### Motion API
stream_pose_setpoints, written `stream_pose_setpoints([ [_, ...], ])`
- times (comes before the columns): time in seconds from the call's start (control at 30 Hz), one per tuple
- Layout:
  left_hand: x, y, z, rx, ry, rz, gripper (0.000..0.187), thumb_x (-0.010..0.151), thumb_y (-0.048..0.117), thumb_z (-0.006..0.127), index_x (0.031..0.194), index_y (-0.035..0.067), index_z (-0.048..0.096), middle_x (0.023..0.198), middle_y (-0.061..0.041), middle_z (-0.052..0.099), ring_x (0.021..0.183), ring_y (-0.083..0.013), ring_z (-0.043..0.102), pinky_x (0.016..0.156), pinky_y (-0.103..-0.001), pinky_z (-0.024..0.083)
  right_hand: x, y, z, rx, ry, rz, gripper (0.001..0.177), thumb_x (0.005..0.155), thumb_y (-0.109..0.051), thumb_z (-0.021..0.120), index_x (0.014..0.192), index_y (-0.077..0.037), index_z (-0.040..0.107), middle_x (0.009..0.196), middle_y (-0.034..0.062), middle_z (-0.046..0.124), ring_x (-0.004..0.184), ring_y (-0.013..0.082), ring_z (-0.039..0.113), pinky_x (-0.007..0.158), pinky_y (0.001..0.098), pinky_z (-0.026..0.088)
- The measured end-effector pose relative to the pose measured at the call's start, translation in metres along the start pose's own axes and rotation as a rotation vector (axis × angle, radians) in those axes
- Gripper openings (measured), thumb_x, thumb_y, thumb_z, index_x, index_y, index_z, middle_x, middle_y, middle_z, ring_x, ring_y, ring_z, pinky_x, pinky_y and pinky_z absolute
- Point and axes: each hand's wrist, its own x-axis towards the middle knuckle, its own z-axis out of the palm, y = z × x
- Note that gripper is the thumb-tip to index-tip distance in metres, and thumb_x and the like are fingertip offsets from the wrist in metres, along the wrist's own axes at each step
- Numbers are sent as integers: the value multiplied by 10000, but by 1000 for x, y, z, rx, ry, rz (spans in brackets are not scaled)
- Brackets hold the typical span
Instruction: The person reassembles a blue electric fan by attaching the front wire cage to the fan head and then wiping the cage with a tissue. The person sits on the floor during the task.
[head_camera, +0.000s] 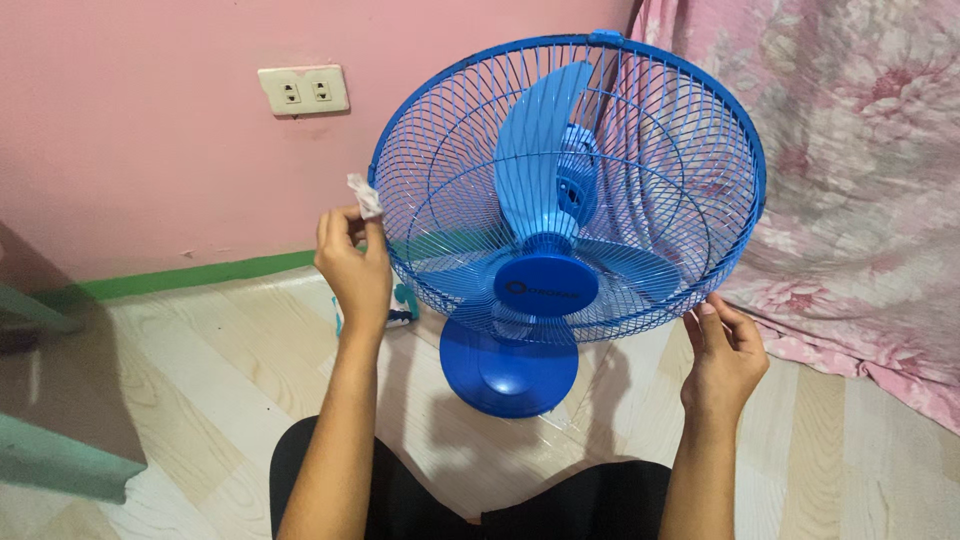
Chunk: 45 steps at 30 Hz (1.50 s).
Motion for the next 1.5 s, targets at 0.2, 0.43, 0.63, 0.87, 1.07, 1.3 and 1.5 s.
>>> stream_pose_setpoints([
  [0.2,1,1,-7,-83,-8,-31,122,987,69,731,983,-25,655,969,-101,647,832,-178,688,766,-302,565,-2,-1,3,-35,21,16,205,1022,-12,645,1216,54,656,1188,133,686,1067,201,694,970,358,606],
  [0.43,-42,34,-9,-208,-32,-11,94,968,11,720,1026,-23,654,997,-87,638,891,-160,687,817,-287,575,-17,-10,18,-71,72,-19,213,1000,-20,671,1211,6,653,1125,70,685,1004,136,681,877,306,609],
  [0.63,-70,76,-11,-303,-217,27,89,948,7,728,1024,-9,685,997,-77,655,878,-164,678,795,-295,568,-39,-33,43,-79,16,-112,161,1005,-17,693,1157,-30,643,1039,40,668,908,110,654,766,264,575],
  [0.87,-99,103,-6,-404,-472,10,117,908,31,749,1011,4,700,964,-84,665,825,-172,700,747,-299,564,-81,-55,78,-145,-417,-32,214,963,-12,688,1177,-1,684,1087,68,717,958,145,698,825,290,602],
  [1.07,-119,104,-4,-444,-582,49,111,930,15,698,1039,6,688,1013,-100,715,894,-207,736,798,-320,581,-110,-49,99,-3,-610,16,302,936,54,679,1237,38,660,1196,94,617,1122,181,672,966,309,577],
  [1.3,-127,95,-4,-401,-631,102,169,934,47,702,1099,12,713,1112,-126,725,1022,-255,716,871,-343,567,-114,-33,90,-65,-484,-106,250,938,89,687,1185,62,661,1160,103,620,1102,181,661,940,286,561],
  [1.5,-128,75,0,-280,-481,16,219,922,78,722,1135,26,710,1166,-141,688,1074,-282,690,923,-363,561,-90,-24,74,-165,-129,-186,244,939,45,709,1174,23,651,1086,70,647,993,138,660,837,256,578],
])
